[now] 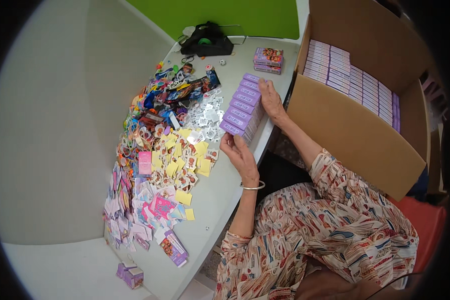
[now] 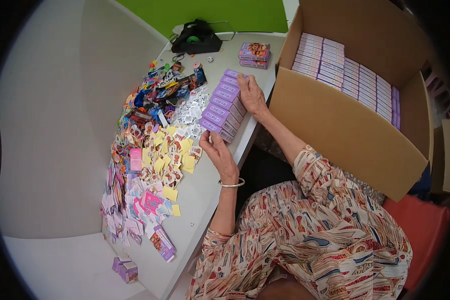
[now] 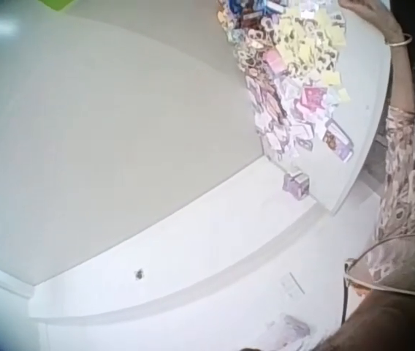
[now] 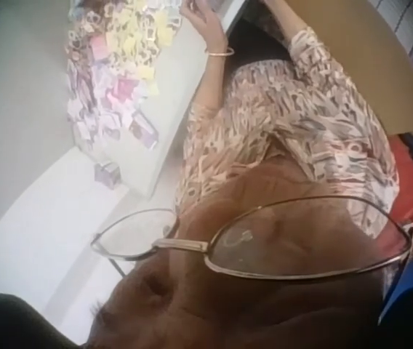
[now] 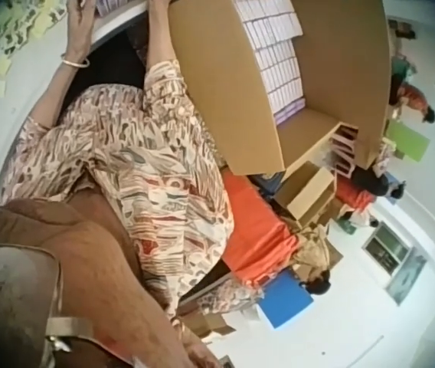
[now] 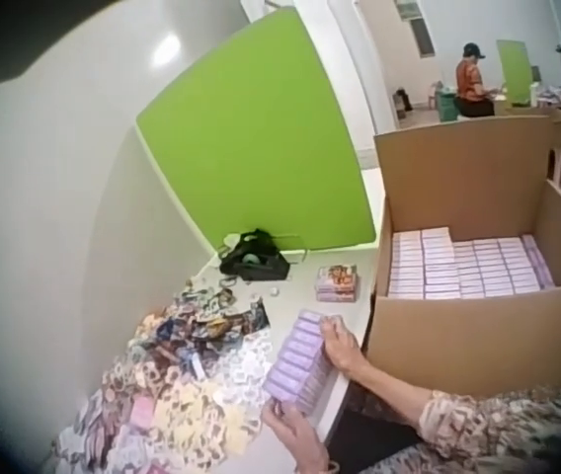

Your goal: Packing small product boxes into a larger cardboard carton.

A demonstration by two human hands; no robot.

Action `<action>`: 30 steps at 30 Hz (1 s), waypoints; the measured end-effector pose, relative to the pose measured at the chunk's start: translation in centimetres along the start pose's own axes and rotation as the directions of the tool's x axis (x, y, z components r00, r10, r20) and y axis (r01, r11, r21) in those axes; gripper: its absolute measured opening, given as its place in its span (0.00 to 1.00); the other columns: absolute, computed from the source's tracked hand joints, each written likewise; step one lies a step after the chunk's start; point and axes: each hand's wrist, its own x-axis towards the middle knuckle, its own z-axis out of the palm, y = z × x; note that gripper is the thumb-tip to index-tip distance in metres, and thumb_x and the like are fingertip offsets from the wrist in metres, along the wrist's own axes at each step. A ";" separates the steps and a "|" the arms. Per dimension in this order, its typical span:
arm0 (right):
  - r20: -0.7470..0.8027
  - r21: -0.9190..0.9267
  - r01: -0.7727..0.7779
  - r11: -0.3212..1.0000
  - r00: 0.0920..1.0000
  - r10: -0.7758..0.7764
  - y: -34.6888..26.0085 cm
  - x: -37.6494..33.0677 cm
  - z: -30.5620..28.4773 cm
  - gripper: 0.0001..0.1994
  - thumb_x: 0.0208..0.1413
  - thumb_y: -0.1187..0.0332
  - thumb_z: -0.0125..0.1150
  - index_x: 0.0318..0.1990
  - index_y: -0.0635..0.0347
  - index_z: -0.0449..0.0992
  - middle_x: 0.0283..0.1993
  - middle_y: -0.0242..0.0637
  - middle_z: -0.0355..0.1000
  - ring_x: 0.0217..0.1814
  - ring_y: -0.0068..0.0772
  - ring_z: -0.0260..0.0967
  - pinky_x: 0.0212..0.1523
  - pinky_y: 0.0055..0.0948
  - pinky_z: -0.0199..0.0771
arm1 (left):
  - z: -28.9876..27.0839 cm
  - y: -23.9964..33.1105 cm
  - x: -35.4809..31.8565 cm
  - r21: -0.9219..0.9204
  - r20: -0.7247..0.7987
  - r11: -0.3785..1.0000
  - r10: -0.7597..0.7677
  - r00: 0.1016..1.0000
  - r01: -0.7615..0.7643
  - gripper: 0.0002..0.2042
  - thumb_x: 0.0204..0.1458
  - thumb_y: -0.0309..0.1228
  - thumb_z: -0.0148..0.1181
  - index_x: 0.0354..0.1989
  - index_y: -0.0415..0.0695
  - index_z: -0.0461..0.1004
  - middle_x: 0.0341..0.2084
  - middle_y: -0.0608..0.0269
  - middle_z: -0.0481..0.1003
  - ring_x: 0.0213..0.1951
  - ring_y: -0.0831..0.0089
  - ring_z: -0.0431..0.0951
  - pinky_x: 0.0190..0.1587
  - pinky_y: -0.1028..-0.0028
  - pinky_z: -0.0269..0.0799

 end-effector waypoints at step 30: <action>-0.249 -0.435 -0.123 0.892 0.969 0.012 -8.9 13.1 -43.9 0.31 0.64 0.40 0.30 0.52 0.57 0.70 0.51 0.39 0.71 0.52 0.34 0.68 0.52 0.35 0.68 | 35.4 10.6 -1.6 -0.075 0.894 0.827 -0.191 0.405 0.557 0.25 0.47 0.24 0.61 0.51 0.36 0.54 0.45 0.54 0.64 0.40 0.73 0.69 0.36 0.73 0.70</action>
